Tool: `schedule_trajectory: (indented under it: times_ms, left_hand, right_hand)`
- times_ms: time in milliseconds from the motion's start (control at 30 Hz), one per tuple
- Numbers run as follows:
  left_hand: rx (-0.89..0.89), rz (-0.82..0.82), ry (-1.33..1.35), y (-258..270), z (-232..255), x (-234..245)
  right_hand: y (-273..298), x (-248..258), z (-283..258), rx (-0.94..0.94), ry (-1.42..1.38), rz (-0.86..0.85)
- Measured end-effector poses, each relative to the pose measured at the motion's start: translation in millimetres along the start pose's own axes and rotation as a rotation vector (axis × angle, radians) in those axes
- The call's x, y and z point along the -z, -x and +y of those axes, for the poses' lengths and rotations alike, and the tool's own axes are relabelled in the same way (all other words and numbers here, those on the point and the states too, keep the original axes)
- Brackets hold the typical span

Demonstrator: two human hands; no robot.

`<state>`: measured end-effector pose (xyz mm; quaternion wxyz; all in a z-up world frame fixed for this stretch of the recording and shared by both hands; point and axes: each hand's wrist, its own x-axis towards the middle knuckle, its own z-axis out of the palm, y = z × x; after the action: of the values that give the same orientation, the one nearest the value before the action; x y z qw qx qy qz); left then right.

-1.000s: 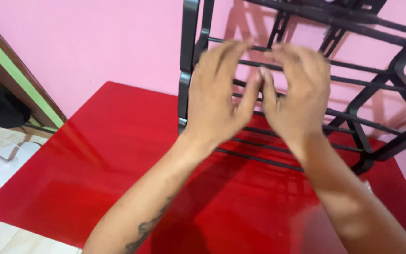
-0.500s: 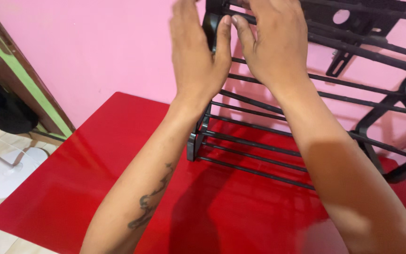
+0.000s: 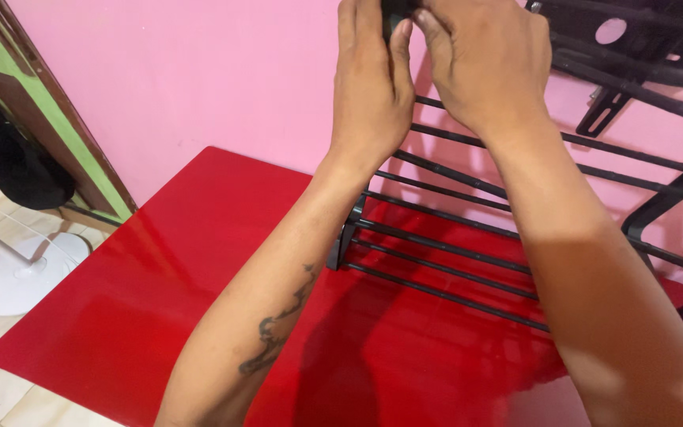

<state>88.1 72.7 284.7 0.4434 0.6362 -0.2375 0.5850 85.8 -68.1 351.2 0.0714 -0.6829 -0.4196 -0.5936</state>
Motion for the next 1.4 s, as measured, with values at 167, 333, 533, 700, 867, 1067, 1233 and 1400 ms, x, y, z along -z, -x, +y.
schedule_trajectory:
  times_ms: [167, 333, 533, 700, 867, 1067, 1233, 1400]
  left_hand:
    - [-0.053, 0.053, -0.064, -5.6, -4.6, -1.7]
    - [-0.005, 0.031, -0.043, -6.3, -6.5, -2.5]
    - [-0.021, 0.060, -0.253, -8.4, 21.4, 6.9]
    - [-0.108, 0.166, -0.318, 44.1, 84.2, 33.4]
    - [0.201, -0.070, 0.374, 107.8, 118.2, 50.4]
    - [0.323, 0.078, 0.683, 135.5, 140.7, 57.4]
    - [0.215, 0.219, 0.619, 134.3, 152.2, 64.4]
    - [0.098, 0.276, 0.537, 107.8, 152.8, 74.5]
  right_hand:
    - [2.3, 4.5, 4.7, -0.067, 0.064, -0.117]
    - [14.6, 17.1, 2.4, -0.047, -0.005, -0.019]
    - [30.2, 48.9, -23.7, -0.068, -0.126, -0.016]
    - [52.6, 82.7, -55.3, -0.107, -0.223, -0.052]
    - [70.4, 101.1, -78.8, -0.042, -0.228, -0.048]
    - [84.3, 112.0, -117.8, -0.014, -0.425, -0.001]
    - [95.8, 126.1, -135.7, 0.011, -0.413, -0.031]
    - [137.9, 169.5, -141.9, -0.080, -0.228, -0.054]
